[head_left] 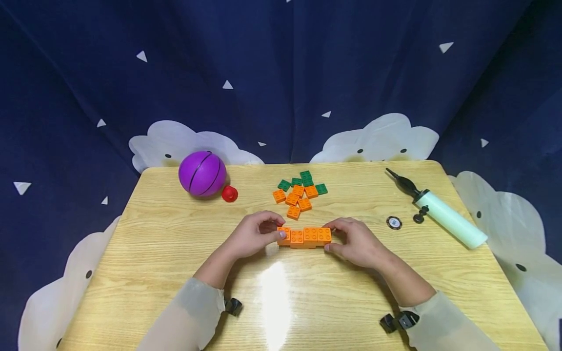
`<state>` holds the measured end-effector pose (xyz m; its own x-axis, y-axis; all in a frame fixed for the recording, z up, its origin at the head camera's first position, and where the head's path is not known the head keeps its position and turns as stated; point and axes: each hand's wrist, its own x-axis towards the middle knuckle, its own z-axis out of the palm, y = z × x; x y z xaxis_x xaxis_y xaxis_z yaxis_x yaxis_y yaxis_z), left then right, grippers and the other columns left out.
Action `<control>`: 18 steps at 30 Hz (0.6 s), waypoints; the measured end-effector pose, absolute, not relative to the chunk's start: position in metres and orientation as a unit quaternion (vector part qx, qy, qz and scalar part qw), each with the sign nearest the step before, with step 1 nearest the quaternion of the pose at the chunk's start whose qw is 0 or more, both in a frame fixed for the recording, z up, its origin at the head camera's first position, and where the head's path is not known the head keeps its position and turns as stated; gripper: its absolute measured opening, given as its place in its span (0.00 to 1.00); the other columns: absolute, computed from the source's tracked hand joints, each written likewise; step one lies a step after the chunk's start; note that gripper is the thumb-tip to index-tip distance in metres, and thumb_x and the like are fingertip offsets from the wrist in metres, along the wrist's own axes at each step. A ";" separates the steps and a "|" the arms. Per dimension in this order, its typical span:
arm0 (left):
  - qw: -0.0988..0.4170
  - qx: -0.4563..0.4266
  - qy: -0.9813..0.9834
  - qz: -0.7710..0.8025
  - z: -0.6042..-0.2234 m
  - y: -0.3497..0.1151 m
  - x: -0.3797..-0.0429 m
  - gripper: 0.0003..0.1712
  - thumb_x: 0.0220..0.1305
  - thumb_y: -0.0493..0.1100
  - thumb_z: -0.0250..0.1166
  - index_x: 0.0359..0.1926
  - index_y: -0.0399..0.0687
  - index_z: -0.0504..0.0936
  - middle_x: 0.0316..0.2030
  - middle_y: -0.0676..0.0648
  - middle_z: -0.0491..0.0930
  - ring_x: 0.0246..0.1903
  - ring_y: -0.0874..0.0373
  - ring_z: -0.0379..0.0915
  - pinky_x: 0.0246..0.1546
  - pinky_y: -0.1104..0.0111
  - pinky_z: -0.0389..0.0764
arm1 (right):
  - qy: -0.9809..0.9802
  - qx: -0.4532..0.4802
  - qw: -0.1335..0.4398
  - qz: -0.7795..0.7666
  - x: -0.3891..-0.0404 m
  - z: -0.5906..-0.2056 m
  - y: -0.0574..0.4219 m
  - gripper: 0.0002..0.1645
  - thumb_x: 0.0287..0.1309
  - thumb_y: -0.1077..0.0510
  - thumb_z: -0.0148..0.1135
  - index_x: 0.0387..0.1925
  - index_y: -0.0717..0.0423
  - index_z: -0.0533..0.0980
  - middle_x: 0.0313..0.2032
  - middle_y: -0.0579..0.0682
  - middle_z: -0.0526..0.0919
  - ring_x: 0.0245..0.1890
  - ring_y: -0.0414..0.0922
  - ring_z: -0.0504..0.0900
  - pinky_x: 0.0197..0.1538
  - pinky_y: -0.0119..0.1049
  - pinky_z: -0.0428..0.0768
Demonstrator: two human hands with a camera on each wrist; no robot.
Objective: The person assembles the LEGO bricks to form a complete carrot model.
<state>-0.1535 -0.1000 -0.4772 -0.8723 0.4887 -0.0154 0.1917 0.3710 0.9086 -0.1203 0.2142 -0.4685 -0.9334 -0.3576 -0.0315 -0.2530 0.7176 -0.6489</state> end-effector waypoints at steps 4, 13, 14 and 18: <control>0.132 0.202 0.822 0.516 -0.476 -0.098 -0.158 0.19 0.69 0.48 0.71 0.54 0.42 0.84 0.44 0.54 0.86 0.45 0.60 0.83 0.54 0.61 0.82 | 0.924 -0.166 0.079 -0.336 -0.121 -0.469 0.214 0.26 0.56 0.54 0.78 0.57 0.50 0.82 0.54 0.48 0.85 0.55 0.52 0.80 0.61 0.55 0.76; 0.105 0.197 0.822 0.524 -0.476 -0.093 -0.169 0.14 0.72 0.44 0.69 0.52 0.41 0.85 0.40 0.53 0.86 0.42 0.59 0.82 0.52 0.59 0.82 | 0.924 -0.171 0.075 -0.334 -0.121 -0.469 0.215 0.27 0.55 0.54 0.79 0.57 0.50 0.82 0.55 0.48 0.85 0.55 0.51 0.80 0.60 0.54 0.77; 0.104 0.195 0.823 0.524 -0.477 -0.093 -0.171 0.13 0.72 0.44 0.68 0.52 0.41 0.85 0.40 0.52 0.86 0.42 0.58 0.82 0.52 0.59 0.82 | 0.924 -0.171 0.074 -0.334 -0.121 -0.469 0.215 0.27 0.55 0.54 0.79 0.57 0.50 0.82 0.55 0.47 0.85 0.55 0.51 0.80 0.60 0.54 0.77; 0.096 0.186 0.830 0.517 -0.479 -0.092 -0.175 0.11 0.72 0.41 0.68 0.51 0.41 0.85 0.41 0.49 0.87 0.41 0.57 0.82 0.51 0.58 0.81 | 0.925 -0.169 0.073 -0.333 -0.121 -0.469 0.215 0.26 0.55 0.54 0.79 0.56 0.49 0.83 0.55 0.47 0.85 0.55 0.51 0.80 0.60 0.54 0.76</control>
<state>-0.1751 -0.0917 -0.4787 -0.9125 0.4078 0.0331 0.2099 0.3973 0.8934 -0.1208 0.2145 -0.4687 -0.9319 -0.3621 -0.0226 -0.2645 0.7210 -0.6405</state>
